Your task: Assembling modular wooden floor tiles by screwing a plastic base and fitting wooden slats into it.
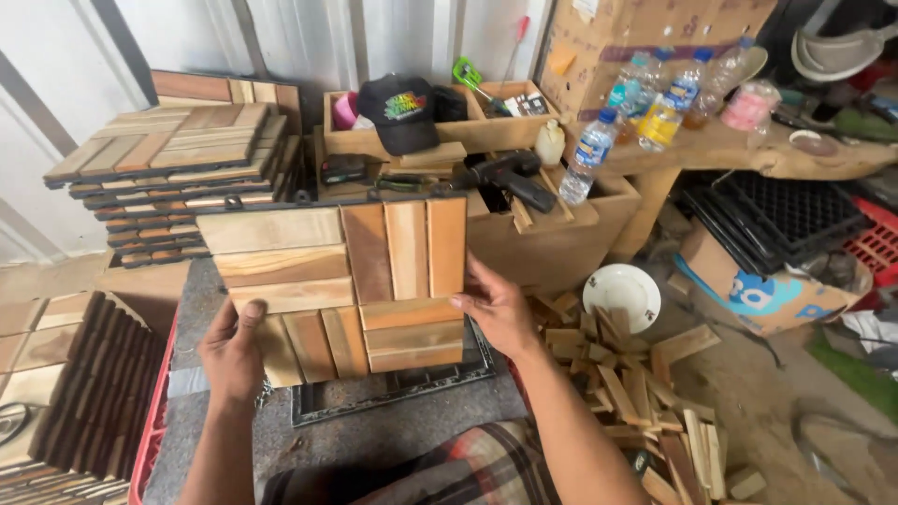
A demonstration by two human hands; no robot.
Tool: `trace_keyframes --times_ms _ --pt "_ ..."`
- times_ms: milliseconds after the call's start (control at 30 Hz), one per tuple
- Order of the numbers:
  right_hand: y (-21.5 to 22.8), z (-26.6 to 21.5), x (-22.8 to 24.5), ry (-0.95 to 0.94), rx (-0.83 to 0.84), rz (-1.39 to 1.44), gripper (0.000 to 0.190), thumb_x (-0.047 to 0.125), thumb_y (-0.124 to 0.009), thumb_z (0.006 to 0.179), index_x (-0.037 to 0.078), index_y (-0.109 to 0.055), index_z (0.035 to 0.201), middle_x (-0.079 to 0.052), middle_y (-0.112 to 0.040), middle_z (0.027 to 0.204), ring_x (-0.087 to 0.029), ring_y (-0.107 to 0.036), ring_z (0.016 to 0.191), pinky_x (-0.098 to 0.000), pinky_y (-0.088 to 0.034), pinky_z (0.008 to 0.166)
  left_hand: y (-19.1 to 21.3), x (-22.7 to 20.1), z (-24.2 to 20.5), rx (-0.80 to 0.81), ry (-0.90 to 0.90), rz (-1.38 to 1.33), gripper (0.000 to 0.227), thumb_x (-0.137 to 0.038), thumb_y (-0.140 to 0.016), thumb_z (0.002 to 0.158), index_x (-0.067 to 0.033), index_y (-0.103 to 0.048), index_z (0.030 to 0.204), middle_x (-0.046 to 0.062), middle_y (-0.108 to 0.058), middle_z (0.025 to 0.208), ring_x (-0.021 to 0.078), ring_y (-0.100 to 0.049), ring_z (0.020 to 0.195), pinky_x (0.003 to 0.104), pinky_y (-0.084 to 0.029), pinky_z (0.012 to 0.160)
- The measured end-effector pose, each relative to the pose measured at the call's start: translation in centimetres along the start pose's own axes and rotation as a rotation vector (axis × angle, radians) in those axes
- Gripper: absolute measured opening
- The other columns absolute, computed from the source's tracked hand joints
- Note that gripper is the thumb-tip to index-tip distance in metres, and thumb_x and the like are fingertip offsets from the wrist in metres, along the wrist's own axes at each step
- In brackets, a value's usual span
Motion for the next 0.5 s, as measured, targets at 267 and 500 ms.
trace_keyframes --times_ms 267,500 --pt "-2.2 -1.9 -0.9 -0.095 0.102 0.112 0.056 0.020 -0.069 0.094 0.012 -0.053 0.147 -0.013 -0.063 0.143 -0.026 -0.062 0.130 -0.0423 -0.054 0.111 -0.6 -1.8 -1.3 0.100 -0.062 0.018 0.023 -0.027 -0.070 0.101 -0.0126 -0.072 0.119 -0.006 -0.070 0.108 0.0101 -0.062 0.105 0.026 -0.051 0.098" --pt "-2.4 -2.5 -3.4 -0.180 -0.172 0.198 0.049 0.026 -0.068 0.092 0.006 -0.063 0.136 -0.011 -0.071 0.122 -0.023 -0.067 0.110 -0.0347 -0.058 0.098 -1.4 -3.4 -1.5 0.121 -0.130 -0.028 0.033 -0.028 -0.068 0.098 -0.0102 -0.068 0.126 -0.002 -0.067 0.116 0.0163 -0.060 0.111 0.031 -0.053 0.098"
Point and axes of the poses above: each hand's wrist, its own z-axis towards the middle knuckle, its own y-axis out of the back of the hand, x = y × z, the point moved 9 cm from there along z, towards the middle knuckle
